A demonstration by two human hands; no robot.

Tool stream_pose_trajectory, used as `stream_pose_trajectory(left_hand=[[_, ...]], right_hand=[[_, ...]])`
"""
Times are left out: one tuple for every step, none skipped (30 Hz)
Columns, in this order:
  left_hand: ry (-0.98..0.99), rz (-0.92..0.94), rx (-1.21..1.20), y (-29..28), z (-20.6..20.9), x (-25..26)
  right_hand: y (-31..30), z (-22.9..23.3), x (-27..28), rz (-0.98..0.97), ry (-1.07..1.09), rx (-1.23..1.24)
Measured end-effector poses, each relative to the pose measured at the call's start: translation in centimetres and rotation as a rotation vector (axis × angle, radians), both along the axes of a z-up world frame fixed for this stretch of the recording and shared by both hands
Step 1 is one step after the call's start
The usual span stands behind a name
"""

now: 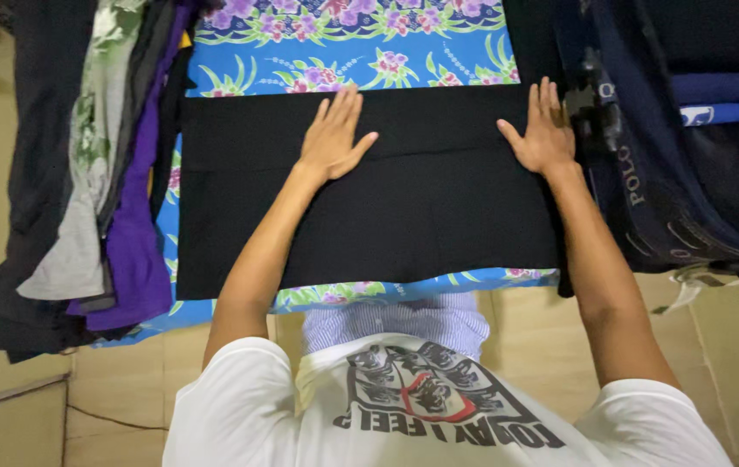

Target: The person folds a black garment by smoothing it out and folding the edges together by hand.

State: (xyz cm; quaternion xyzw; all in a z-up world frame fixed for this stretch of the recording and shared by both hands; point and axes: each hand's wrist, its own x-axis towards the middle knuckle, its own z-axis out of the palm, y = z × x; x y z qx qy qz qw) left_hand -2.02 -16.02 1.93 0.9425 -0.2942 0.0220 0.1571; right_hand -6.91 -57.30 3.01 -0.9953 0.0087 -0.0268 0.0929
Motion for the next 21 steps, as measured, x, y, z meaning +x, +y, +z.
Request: stream_pose_trajectory(left_hand=[[-0.001,0.035,0.008,1.4,0.0,-0.1],[-0.001,0.038,0.013,2.9,0.0,-0.3],[-0.013,0.07,0.015,4.2,-0.1,-0.5],[-0.028,0.101,0.016,5.6,-0.1,-0.5],[-0.03,0.103,0.02,7.0,0.0,-0.6],[-0.03,0.139,0.01,8.2,0.0,-0.8],[-0.029,0.174,0.001,9.5,0.0,-1.0],[-0.031,0.176,0.002,10.6,0.0,-1.1],[-0.037,0.205,0.022,11.7,0.0,-1.2],[-0.043,0.235,0.042,12.8,0.0,-1.2],[-0.047,0.236,0.042,13.9,0.0,-1.3],[-0.057,0.264,0.05,15.0,-0.1,-1.5],[-0.068,0.292,0.057,15.8,-0.1,-1.6],[-0.07,0.294,0.058,16.7,-0.2,-1.7],[-0.07,0.315,0.053,17.4,-0.2,-1.8],[-0.068,0.335,0.051,17.8,-0.3,-1.9],[-0.068,0.336,0.053,17.9,-0.5,-2.0],[-0.074,0.334,0.043,18.0,-0.5,-2.0],[-0.08,0.333,0.033,18.1,-0.4,-2.0],[-0.079,0.331,0.036,18.1,-0.4,-2.1],[-0.085,0.337,0.027,18.1,-0.4,-2.3]], right_hand=[[0.1,0.1,0.2,0.004,-0.002,0.005],[0.0,0.0,0.1,0.001,0.004,0.008],[0.0,0.0,0.1,-0.002,0.011,0.011],[-0.1,0.0,0.2,0.0,0.009,0.015],[-0.1,-0.1,0.2,0.012,0.001,0.014],[-0.2,-0.1,0.2,0.024,-0.007,0.01],[-0.2,-0.2,0.3,0.027,-0.008,0.012],[-0.2,-0.3,0.3,0.023,-0.004,0.013],[-0.3,-0.3,0.3,0.019,0.001,0.015],[-0.3,-0.4,0.3,0.021,-0.002,0.016],[-0.3,-0.4,0.4,0.02,0.001,0.004],[-0.3,-0.5,0.4,0.02,0.004,-0.008],[-0.3,-0.5,0.3,0.022,0.0,-0.008],[-0.3,-0.6,0.3,0.021,-0.006,-0.003],[-0.3,-0.6,0.3,0.02,-0.012,0.002],[-0.4,-0.7,0.2,0.021,-0.012,0.004],[-0.4,-0.7,0.1,0.024,-0.019,-0.005],[-0.4,-0.7,0.2,0.026,-0.025,-0.012],[-0.4,-0.7,0.2,0.026,-0.025,-0.01],[-0.4,-0.8,0.2,0.029,-0.034,-0.012],[-0.4,-0.8,0.1,0.032,-0.042,-0.015]])
